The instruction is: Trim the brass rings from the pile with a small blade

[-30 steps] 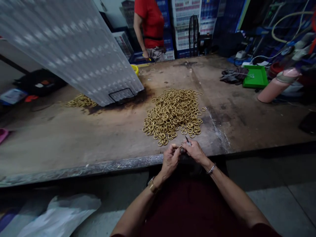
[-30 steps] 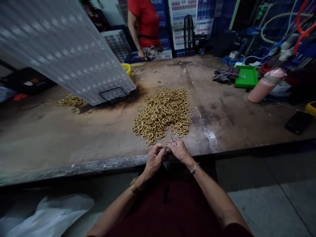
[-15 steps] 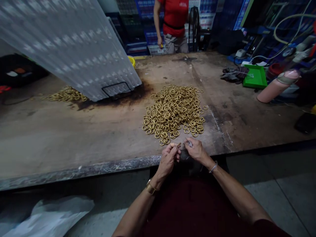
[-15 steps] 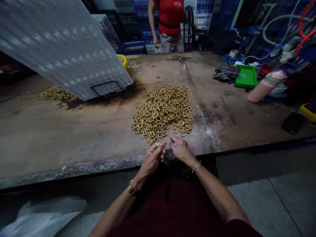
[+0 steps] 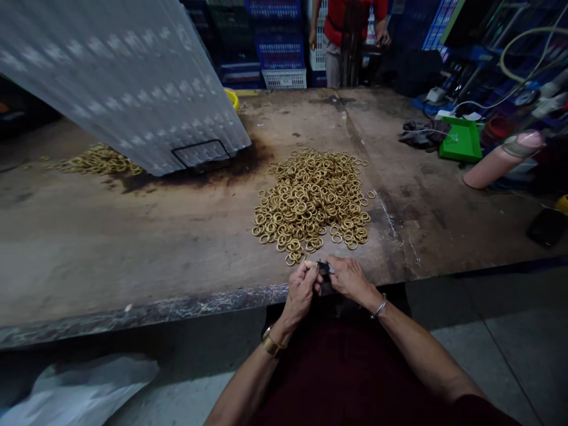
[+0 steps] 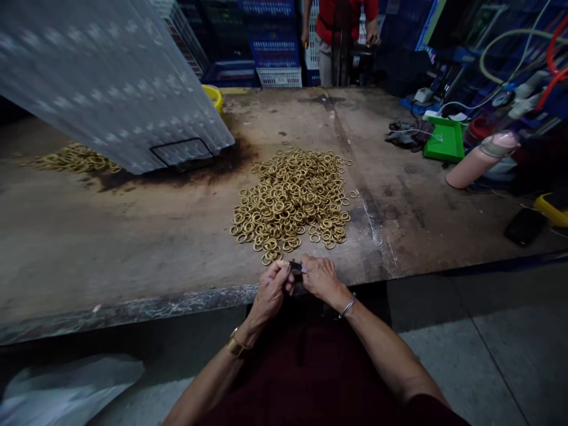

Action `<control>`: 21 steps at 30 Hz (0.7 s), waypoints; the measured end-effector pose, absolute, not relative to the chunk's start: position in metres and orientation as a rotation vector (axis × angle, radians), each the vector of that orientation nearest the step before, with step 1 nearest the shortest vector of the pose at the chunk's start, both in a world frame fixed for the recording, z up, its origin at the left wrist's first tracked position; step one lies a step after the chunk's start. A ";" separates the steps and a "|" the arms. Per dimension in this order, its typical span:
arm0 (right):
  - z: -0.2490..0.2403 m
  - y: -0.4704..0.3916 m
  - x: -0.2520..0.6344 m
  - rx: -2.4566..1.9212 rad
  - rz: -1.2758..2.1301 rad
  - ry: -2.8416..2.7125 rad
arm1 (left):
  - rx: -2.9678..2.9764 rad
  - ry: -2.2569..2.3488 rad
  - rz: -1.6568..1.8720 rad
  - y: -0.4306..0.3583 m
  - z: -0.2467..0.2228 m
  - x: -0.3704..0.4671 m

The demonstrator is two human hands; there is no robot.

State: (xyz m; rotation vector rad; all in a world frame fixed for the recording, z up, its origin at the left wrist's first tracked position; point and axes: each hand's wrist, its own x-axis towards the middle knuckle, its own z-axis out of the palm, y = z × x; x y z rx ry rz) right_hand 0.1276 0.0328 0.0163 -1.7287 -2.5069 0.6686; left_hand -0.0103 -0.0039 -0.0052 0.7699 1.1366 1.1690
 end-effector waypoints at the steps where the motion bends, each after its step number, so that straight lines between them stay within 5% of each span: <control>1: 0.016 0.036 0.128 -1.786 0.641 -2.500 | 0.754 1.109 1.169 -0.005 -0.004 -0.011; 21: 0.016 0.086 0.133 -2.074 0.308 -2.323 | 0.130 0.713 1.059 0.001 0.001 -0.020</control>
